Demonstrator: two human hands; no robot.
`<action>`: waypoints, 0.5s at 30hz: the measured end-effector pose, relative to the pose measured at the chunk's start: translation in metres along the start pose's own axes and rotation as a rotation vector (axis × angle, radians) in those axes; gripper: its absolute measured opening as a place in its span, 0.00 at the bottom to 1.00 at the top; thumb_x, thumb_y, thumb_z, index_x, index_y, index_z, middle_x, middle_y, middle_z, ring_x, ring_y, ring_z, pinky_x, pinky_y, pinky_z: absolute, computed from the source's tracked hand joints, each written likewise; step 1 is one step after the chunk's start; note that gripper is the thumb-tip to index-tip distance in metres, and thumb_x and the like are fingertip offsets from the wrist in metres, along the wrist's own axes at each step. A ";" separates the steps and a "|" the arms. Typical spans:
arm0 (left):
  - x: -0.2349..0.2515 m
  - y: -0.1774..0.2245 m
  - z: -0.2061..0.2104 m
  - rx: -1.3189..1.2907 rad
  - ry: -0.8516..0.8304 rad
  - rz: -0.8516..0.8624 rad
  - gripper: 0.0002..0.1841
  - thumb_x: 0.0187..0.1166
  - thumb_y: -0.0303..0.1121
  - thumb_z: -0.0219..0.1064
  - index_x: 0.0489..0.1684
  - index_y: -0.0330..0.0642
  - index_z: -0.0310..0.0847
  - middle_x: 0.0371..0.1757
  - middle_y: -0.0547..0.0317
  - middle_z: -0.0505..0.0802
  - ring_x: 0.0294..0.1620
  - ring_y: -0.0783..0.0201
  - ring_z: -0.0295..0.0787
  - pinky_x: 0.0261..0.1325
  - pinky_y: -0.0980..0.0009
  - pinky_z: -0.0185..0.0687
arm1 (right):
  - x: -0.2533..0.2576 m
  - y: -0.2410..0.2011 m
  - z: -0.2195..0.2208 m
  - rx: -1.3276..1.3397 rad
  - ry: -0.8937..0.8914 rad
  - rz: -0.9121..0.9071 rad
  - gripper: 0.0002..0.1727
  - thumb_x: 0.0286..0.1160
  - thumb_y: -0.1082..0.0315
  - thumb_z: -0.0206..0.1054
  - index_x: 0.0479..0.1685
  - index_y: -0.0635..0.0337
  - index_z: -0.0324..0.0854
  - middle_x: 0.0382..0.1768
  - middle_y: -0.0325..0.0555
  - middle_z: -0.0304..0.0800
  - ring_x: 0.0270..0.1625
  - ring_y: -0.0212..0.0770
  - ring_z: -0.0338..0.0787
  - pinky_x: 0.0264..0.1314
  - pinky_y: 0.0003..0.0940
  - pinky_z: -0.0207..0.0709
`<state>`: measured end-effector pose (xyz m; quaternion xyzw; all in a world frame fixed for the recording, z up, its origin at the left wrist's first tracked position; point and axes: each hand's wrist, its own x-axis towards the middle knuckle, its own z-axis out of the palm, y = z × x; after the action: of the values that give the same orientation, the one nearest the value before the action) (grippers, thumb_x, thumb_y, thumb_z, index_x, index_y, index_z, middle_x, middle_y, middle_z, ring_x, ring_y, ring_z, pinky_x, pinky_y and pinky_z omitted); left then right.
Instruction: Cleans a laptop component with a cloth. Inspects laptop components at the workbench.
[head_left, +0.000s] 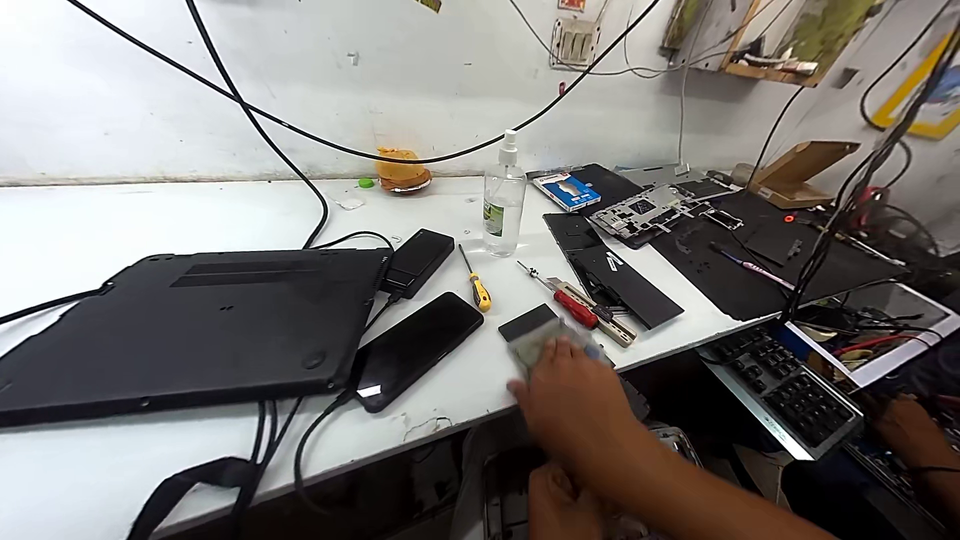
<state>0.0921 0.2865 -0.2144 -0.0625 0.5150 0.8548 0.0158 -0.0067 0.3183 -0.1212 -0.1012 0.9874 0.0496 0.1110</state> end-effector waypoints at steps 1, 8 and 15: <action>0.000 0.006 0.003 -0.035 -0.035 -0.079 0.07 0.78 0.15 0.61 0.39 0.30 0.85 0.33 0.55 0.97 0.35 0.64 0.98 0.45 0.66 0.97 | 0.016 0.004 0.000 0.029 0.024 0.013 0.44 0.91 0.39 0.44 0.77 0.79 0.68 0.76 0.75 0.74 0.77 0.70 0.78 0.65 0.61 0.80; -0.003 0.001 0.002 -0.069 -0.017 -0.013 0.10 0.72 0.11 0.60 0.33 0.35 0.84 0.28 0.61 0.96 0.31 0.69 0.95 0.42 0.69 0.95 | -0.003 0.018 0.014 0.059 0.087 -0.108 0.41 0.92 0.41 0.41 0.85 0.72 0.63 0.85 0.65 0.67 0.86 0.61 0.71 0.77 0.56 0.75; 0.009 -0.014 -0.009 0.282 -0.210 0.150 0.08 0.69 0.18 0.66 0.42 0.33 0.83 0.32 0.69 0.93 0.36 0.81 0.90 0.47 0.77 0.90 | -0.048 0.049 0.057 0.050 0.465 -0.302 0.23 0.79 0.69 0.59 0.73 0.57 0.82 0.74 0.46 0.87 0.76 0.46 0.86 0.67 0.41 0.86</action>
<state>0.0849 0.2851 -0.2323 0.0684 0.6283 0.7748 0.0145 0.0412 0.3822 -0.1622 -0.2528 0.9611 -0.0164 -0.1098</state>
